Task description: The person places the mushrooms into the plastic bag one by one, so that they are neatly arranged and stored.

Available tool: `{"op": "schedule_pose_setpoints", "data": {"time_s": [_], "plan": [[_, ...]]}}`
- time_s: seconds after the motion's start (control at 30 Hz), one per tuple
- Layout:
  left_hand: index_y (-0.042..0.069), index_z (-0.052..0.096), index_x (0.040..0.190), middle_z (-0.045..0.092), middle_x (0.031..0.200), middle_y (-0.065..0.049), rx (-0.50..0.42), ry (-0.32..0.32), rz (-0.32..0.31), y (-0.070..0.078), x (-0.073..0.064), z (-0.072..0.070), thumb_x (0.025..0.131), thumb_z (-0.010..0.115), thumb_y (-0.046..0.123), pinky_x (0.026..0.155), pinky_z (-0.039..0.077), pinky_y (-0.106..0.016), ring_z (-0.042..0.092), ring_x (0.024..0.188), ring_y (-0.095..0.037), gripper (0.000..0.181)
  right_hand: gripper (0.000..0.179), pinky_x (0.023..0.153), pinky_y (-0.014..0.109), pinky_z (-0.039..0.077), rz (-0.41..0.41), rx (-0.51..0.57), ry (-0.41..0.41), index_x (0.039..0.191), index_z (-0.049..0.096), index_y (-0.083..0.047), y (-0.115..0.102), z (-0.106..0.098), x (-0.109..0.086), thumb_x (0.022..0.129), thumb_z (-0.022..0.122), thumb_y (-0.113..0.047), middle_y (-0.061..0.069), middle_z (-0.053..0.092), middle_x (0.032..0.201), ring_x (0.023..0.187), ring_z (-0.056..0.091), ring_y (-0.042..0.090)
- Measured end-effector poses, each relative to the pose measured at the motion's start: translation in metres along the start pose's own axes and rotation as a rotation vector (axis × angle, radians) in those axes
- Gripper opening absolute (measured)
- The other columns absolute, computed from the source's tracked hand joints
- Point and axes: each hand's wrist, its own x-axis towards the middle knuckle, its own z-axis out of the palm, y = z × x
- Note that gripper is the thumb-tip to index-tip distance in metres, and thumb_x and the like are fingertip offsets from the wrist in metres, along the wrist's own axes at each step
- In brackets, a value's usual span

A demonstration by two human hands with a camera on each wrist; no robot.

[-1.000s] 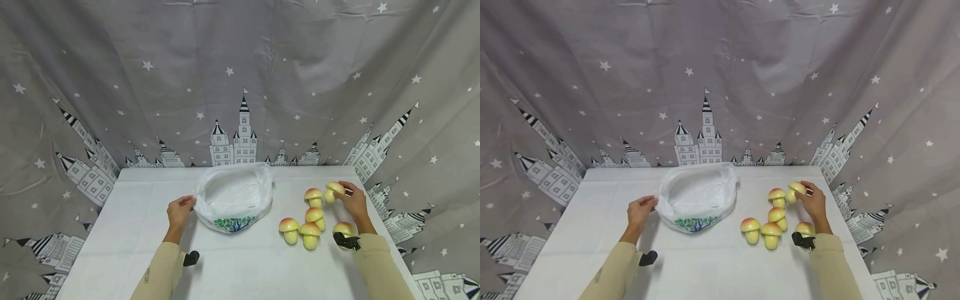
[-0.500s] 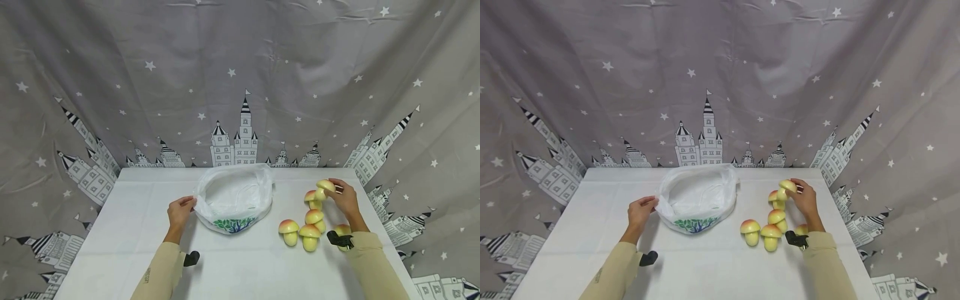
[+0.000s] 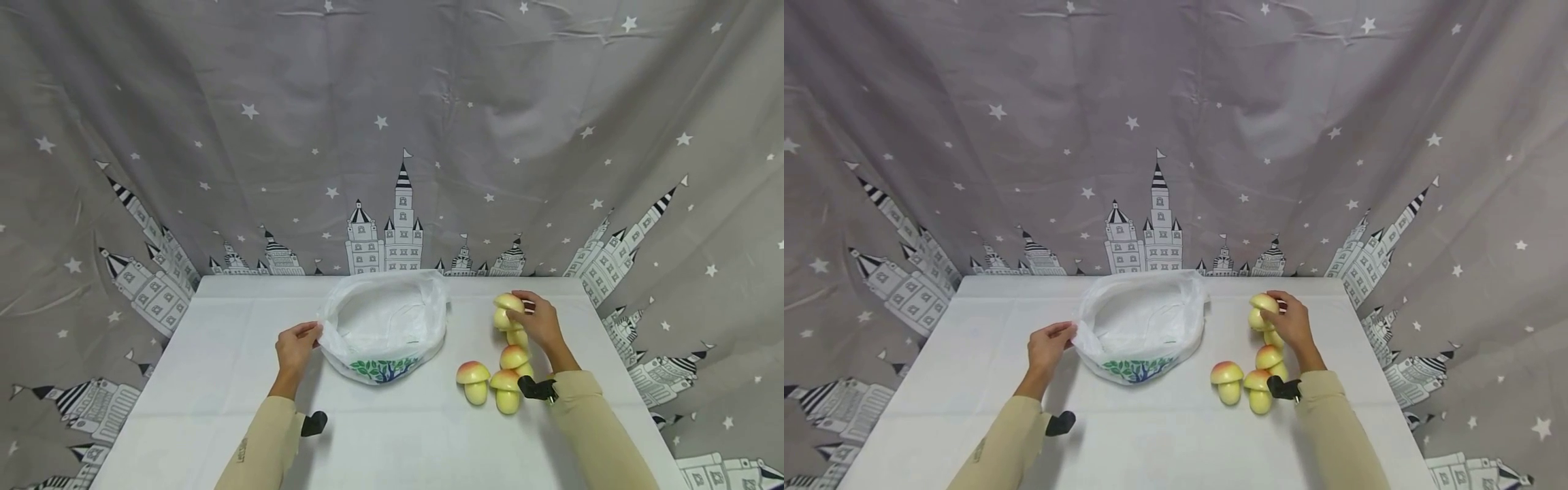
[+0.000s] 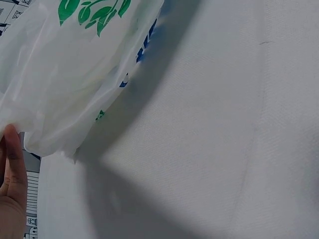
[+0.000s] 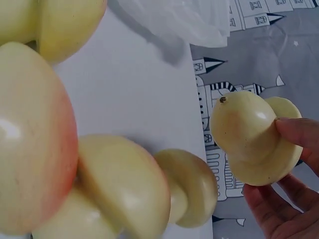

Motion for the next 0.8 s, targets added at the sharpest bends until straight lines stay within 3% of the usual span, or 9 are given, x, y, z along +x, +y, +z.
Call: {"op": "schedule_pose_setpoints", "data": {"time_s": [0.2,0.5,0.8], "plan": [[-0.003,0.067,0.113,0.068,0.103,-0.020,-0.002,0.002,0.007,0.001,0.000,0.000,0.094,0.063,0.016,0.080,0.057,-0.034,0.068,0.082,-0.018,0.027,0.046,0.095,0.047,0.049,0.001,0.024,-0.013,0.130,0.055,0.004,-0.008,0.010,0.005,0.088,0.068,-0.008,0.027,0.054,0.129,0.116,0.055,0.040],[-0.004,0.067,0.113,0.067,0.104,-0.020,-0.002,0.002,-0.006,-0.001,-0.001,0.000,0.094,0.062,0.015,0.076,0.057,-0.026,0.067,0.083,-0.019,0.027,0.045,0.095,0.047,0.049,0.000,0.025,-0.041,0.129,0.056,0.001,-0.016,0.028,0.008,0.087,0.069,-0.010,0.024,0.055,0.129,0.117,0.054,0.039],[-0.006,0.068,0.109,0.069,0.097,-0.019,-0.023,0.031,0.014,0.001,0.000,0.002,0.091,0.064,0.011,0.064,0.054,-0.015,0.064,0.071,-0.009,0.025,0.047,0.099,0.046,0.046,0.011,0.067,-0.052,0.130,0.056,0.000,-0.030,0.047,0.013,0.086,0.069,-0.008,0.022,0.054,0.131,0.119,0.052,0.036]]}}
